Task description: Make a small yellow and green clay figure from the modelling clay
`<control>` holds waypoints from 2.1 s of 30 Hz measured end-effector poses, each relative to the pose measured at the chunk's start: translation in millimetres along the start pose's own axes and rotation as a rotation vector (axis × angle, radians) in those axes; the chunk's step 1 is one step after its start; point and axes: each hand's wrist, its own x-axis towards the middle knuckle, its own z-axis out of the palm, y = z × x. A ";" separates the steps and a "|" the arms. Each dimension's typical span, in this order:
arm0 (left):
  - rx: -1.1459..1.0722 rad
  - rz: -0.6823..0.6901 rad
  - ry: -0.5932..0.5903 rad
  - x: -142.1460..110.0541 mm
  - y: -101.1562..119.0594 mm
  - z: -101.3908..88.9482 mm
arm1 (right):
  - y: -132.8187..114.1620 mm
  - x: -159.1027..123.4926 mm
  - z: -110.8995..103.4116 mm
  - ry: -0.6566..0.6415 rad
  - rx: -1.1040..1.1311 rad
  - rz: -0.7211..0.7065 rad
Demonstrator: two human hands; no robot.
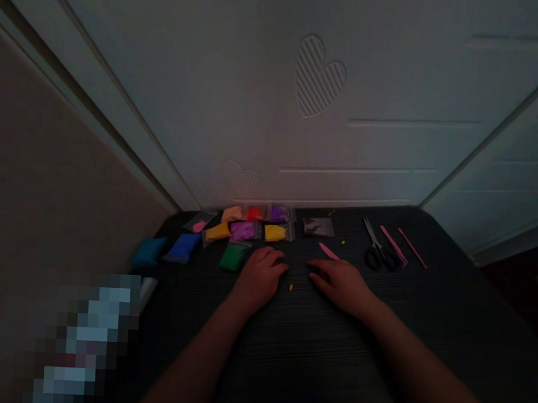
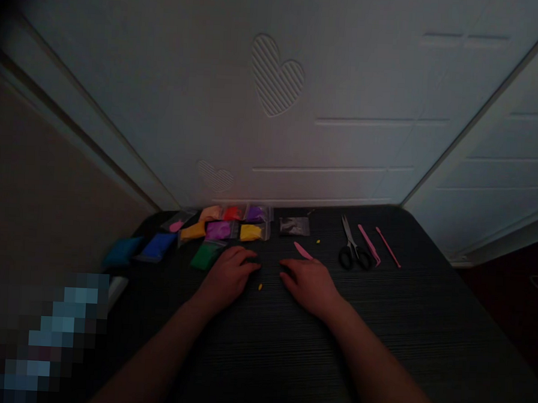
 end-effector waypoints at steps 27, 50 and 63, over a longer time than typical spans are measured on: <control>-0.033 -0.047 -0.019 1.1 4.4 2.9 | -5.1 -3.4 -0.2 -0.066 -0.113 -0.033; -0.112 -0.063 0.073 0.9 5.7 -2.7 | -5.6 -2.8 -0.7 -0.083 -0.125 -0.066; -0.087 -0.100 0.090 2.5 4.5 -4.0 | -3.7 -3.3 2.8 -0.060 -0.122 -0.052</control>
